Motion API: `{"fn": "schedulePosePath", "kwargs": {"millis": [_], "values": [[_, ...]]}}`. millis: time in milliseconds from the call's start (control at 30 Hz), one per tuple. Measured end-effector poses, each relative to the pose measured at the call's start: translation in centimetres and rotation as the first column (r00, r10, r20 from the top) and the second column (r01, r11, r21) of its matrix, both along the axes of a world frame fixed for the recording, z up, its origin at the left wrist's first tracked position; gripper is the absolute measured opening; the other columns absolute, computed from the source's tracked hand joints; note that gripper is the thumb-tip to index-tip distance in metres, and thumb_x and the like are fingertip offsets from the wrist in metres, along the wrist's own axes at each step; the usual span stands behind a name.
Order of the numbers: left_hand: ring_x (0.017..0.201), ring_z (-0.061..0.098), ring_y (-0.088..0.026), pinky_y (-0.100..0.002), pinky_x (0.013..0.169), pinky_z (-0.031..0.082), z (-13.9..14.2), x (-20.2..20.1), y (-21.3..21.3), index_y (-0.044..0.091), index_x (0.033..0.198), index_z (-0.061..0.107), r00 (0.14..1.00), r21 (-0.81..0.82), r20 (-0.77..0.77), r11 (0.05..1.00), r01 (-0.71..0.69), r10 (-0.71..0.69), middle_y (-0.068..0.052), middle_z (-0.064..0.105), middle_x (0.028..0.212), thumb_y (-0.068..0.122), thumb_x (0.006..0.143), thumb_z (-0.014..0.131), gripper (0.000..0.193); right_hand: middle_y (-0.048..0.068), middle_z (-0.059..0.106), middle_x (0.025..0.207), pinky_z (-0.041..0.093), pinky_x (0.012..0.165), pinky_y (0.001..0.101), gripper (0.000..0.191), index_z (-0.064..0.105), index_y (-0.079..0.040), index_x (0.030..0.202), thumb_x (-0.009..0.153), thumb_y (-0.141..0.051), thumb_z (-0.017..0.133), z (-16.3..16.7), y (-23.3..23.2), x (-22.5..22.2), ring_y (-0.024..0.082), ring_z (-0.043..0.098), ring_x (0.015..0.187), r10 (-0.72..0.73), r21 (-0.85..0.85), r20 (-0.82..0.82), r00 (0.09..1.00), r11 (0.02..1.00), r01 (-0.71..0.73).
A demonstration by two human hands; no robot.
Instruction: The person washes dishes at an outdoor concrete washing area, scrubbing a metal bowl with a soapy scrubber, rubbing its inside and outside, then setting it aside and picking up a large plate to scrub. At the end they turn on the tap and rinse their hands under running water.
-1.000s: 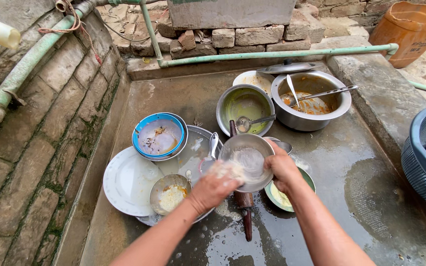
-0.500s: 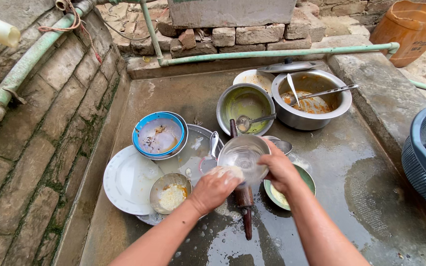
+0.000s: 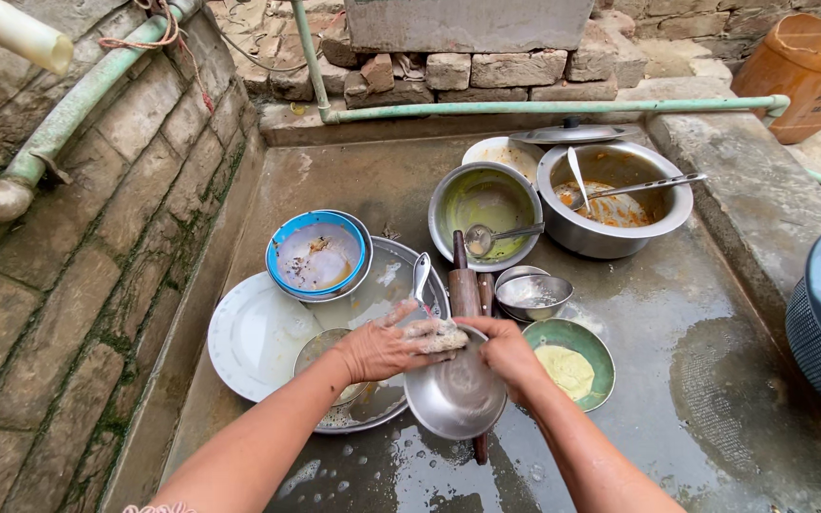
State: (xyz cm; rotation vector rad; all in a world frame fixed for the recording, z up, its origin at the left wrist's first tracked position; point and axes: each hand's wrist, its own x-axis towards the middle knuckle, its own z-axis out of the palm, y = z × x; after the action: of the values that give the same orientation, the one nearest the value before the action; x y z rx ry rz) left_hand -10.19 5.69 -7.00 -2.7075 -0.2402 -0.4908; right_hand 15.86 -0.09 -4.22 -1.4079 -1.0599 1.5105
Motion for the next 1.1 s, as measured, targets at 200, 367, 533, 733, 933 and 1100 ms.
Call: {"fn": "schedulePosePath", "kwargs": {"millis": [200, 367, 533, 733, 933, 1100], "values": [[0.147, 0.036, -0.045, -0.053, 0.121, 0.019, -1.0, 4.0, -5.7, 0.023, 0.154, 0.045, 0.910, -0.246, -0.113, 0.876, -0.415, 0.399, -0.013, 0.052, 0.150, 0.022, 0.091, 0.052, 0.064, 0.009, 0.078, 0.104, 0.052, 0.064, 0.0252, 0.072, 0.076, -0.003, 0.126, 0.065, 0.020, 0.046, -0.2, 1.1, 2.2, 0.013, 0.065, 0.074, -0.137, 0.124, -0.074, 0.988, 0.982, 0.145], [0.149, 0.035, -0.043, -0.054, 0.128, 0.007, 2.0, 10.4, -11.4, 0.000, 0.155, 0.038, 0.911, -0.715, -0.200, 0.581, -0.388, 0.362, -0.030, 0.044, 0.153, 0.064, 0.102, 0.037, 0.083, 0.010, 0.076, 0.106, 0.057, 0.072, 0.0266, 0.061, 0.072, -0.004, 0.129, 0.076, 0.015, 0.051, 0.5, 0.2, 2.5, 0.015, 0.069, 0.080, -0.282, 0.044, -0.246, 0.927, 0.953, 0.301], [0.147, 0.028, -0.043, -0.059, 0.119, -0.002, 5.8, 10.0, -8.4, 0.002, 0.154, 0.032, 0.887, -0.641, -0.078, 0.658, -0.395, 0.455, -0.029, 0.037, 0.155, 0.072, 0.094, 0.034, 0.093, 0.011, 0.077, 0.111, 0.059, 0.080, 0.0291, 0.043, 0.071, -0.003, 0.128, 0.089, 0.008, 0.056, 0.2, 0.1, 2.4, 0.016, 0.071, 0.087, -0.296, 0.065, -0.327, 0.898, 0.940, 0.334], [0.152, 0.025, -0.042, -0.057, 0.124, 0.002, 5.4, 12.0, -9.6, 0.000, 0.154, 0.034, 0.878, -0.755, -0.238, 0.489, -0.436, 0.415, -0.029, 0.033, 0.159, 0.067, 0.102, 0.029, 0.085, 0.012, 0.075, 0.111, 0.058, 0.080, 0.0300, 0.039, 0.069, -0.003, 0.132, 0.095, 0.003, 0.057, 0.2, 0.8, 4.3, 0.017, 0.071, 0.088, -0.365, 0.035, -0.402, 0.840, 0.910, 0.413], [0.130, 0.053, -0.037, -0.061, 0.121, 0.006, 6.4, 11.3, -7.5, 0.007, 0.145, 0.044, 0.848, -0.466, 0.104, 0.779, -0.420, 0.520, -0.021, 0.058, 0.142, 0.062, 0.097, 0.036, 0.074, 0.009, 0.076, 0.111, 0.057, 0.079, 0.0291, 0.047, 0.070, -0.003, 0.132, 0.089, 0.009, 0.055, -0.3, 0.6, 4.0, 0.017, 0.069, 0.087, -0.393, 0.026, -0.339, 0.855, 0.905, 0.426], [0.115, 0.066, -0.033, -0.058, 0.128, 0.015, 6.9, 11.9, -9.6, 0.011, 0.137, 0.063, 0.811, -0.766, -0.327, 0.367, -0.528, 0.484, -0.019, 0.071, 0.122, 0.044, 0.109, 0.028, 0.056, 0.007, 0.074, 0.113, 0.054, 0.082, 0.0259, 0.041, 0.071, -0.004, 0.131, 0.093, 0.005, 0.059, -0.3, 0.8, 5.1, 0.012, 0.067, 0.091, -0.447, 0.135, -0.319, 0.836, 0.851, 0.507]]}}
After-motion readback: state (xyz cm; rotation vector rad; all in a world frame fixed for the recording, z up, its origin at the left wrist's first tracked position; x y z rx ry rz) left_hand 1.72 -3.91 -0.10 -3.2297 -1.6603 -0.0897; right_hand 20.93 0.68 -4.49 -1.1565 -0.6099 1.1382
